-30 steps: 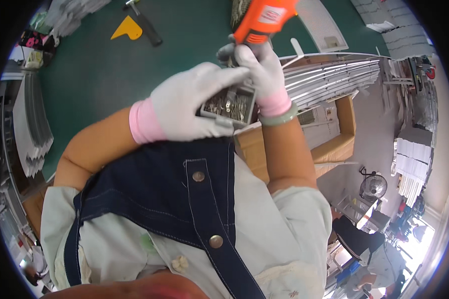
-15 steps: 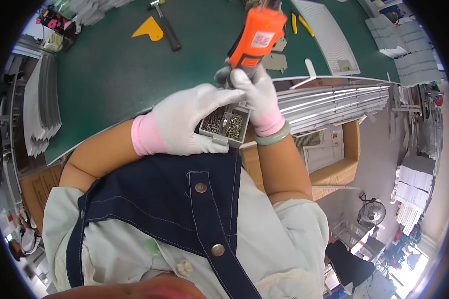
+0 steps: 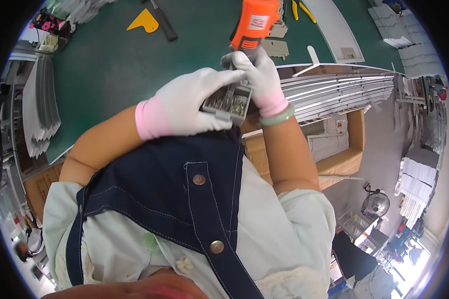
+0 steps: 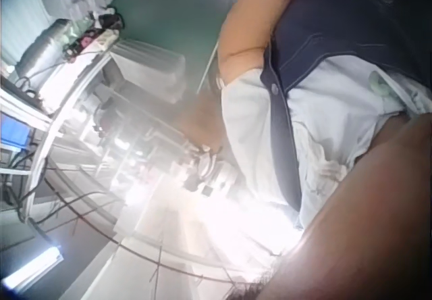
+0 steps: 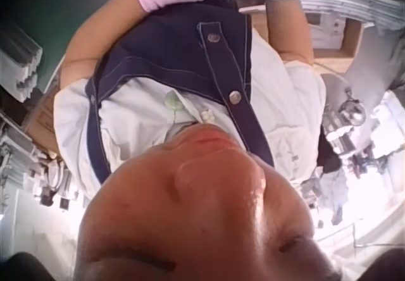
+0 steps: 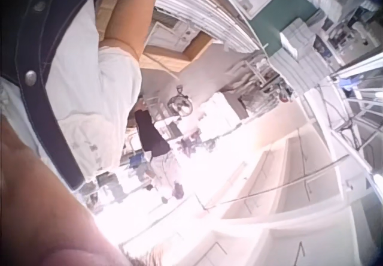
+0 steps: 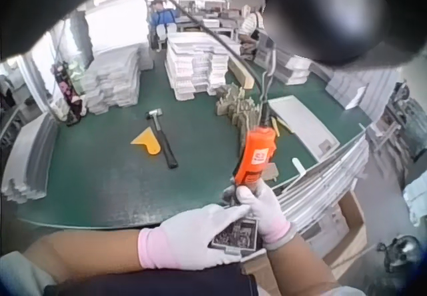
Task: The person assembles small electronic components on a green workbench. They insert small metal pins into a grey plastic housing, then use a green-handled screwdriver to tighten screws and secure the parts. The person handles the components one at a time, repeating the insertion and tightening process.
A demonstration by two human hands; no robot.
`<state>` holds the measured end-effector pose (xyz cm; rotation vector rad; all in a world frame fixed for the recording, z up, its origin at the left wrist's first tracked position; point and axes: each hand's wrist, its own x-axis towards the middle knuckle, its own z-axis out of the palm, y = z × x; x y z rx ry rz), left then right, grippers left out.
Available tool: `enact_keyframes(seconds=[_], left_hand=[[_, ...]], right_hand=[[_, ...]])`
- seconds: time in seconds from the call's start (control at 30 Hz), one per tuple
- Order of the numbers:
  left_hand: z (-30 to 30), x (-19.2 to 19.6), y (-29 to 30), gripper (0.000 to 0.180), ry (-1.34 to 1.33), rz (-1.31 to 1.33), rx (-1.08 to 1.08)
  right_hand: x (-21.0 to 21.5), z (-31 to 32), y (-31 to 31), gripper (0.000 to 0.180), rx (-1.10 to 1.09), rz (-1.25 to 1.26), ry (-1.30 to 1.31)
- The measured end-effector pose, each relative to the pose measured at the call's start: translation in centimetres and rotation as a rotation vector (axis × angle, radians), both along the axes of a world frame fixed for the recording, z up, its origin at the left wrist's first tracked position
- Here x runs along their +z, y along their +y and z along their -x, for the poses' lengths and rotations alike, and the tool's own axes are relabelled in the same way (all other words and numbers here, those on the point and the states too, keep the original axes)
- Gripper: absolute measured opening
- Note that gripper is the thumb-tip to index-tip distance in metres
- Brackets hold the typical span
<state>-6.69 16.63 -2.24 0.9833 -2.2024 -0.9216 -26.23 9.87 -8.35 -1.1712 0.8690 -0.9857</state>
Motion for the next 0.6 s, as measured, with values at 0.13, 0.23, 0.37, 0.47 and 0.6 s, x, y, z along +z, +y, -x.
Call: enact_keyframes(seconds=[0.13, 0.23, 0.37, 0.47, 0.6], left_hand=[[-0.2, -0.9, 1.1, 0.081, 0.047, -0.035, -0.022], [-0.9, 0.1, 0.9, 0.081, 0.089, 0.043, -0.089], [-0.6, -2.8, -0.1, 0.086, 0.112, 0.028, -0.002], [-0.8, -2.2, -0.1, 0.085, 0.136, -0.045, -0.046], [-1.1, -1.2, 0.1, 0.084, 0.093, 0.008, -0.033]], right_hand=[[-0.3, -0.3, 1.7, 0.037, 0.066, -0.071, -0.171], [1.5, -0.5, 2.4, 0.034, 0.035, -0.019, -0.234], [-1.8, -0.6, 0.6, 0.034, 0.011, -0.139, -0.109], [-1.8, -0.1, 0.8, 0.035, 0.019, -0.066, -0.133], [0.2, -0.7, 0.6, 0.036, 0.027, -0.116, -0.115]])
